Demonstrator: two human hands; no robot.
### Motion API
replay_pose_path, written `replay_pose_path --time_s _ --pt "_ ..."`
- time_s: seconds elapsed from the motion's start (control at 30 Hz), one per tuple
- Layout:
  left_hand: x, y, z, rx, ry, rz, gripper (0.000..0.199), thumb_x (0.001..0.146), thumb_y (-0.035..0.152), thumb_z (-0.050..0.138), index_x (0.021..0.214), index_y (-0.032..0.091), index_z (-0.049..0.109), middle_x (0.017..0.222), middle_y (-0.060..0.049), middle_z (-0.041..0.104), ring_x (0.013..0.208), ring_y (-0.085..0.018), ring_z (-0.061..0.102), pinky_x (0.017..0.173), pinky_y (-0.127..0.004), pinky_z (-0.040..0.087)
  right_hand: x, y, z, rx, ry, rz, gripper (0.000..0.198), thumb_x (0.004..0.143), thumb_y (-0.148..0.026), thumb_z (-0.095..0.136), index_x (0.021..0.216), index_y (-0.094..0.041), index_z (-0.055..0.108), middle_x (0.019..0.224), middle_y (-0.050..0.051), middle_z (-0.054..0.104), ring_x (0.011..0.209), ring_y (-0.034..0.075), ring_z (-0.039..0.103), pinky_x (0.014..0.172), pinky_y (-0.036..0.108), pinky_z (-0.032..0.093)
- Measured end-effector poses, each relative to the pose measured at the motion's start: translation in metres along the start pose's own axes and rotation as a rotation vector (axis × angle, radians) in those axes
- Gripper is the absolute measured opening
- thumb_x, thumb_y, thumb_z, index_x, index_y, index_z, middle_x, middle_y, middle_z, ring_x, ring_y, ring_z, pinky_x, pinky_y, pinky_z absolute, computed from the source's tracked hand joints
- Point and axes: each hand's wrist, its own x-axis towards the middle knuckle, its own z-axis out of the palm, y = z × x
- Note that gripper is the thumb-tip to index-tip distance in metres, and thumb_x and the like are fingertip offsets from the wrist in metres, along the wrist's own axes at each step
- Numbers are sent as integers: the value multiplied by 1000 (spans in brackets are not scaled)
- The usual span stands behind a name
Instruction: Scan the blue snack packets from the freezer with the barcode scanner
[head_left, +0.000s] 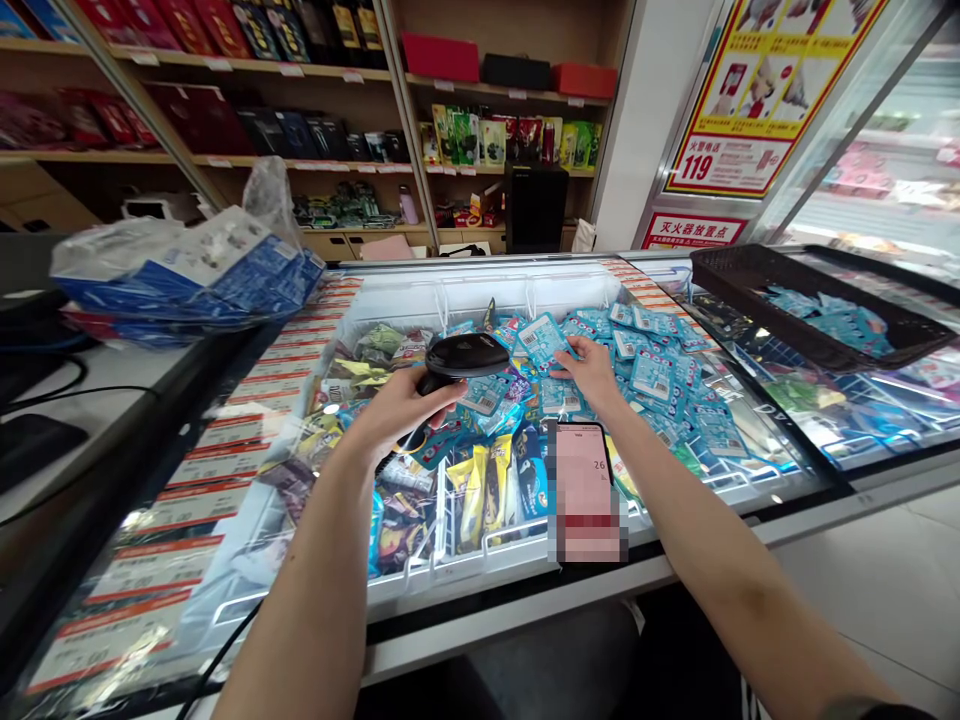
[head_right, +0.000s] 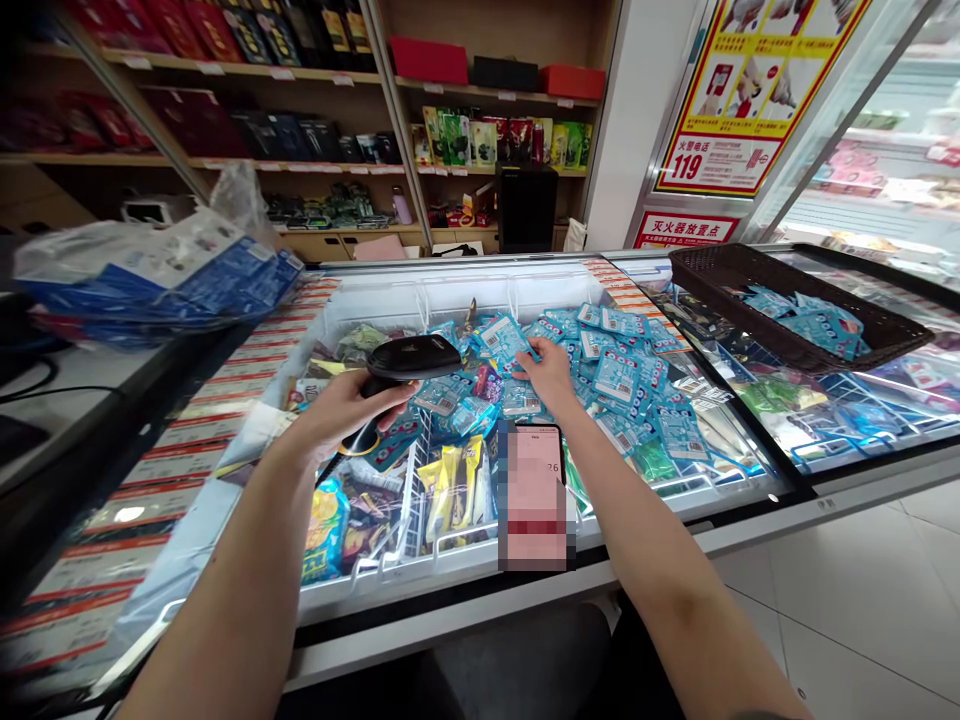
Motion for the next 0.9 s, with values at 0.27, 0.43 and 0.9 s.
replay_pose_path --time_s 0.27,0.43,0.9 --pt "-1 1 2 -18 12 14 35 77 47 66 61 18 54 50 -1 53 46 -13 50 49 -25 33 -4 -4 4 -22 1 -2 30 67 -38 70 87 -18 62 90 2 59 73 16 60 69 39 63" --pt "0 1 1 -17 -13 18 34 78 47 66 63 17 55 51 -1 53 47 -13 50 50 -25 34 -4 -3 5 -25 3 3 32 68 -39 70 89 -17 62 92 2 59 71 15 62 68 38 63" --pt "-2 -33 -19 -186 263 -85 35 71 47 73 76 16 60 67 -4 62 48 -10 52 43 -22 36 9 -7 -45 -588 307 -112 50 87 -36 48 132 -13 48 85 8 67 69 24 68 72 35 50"
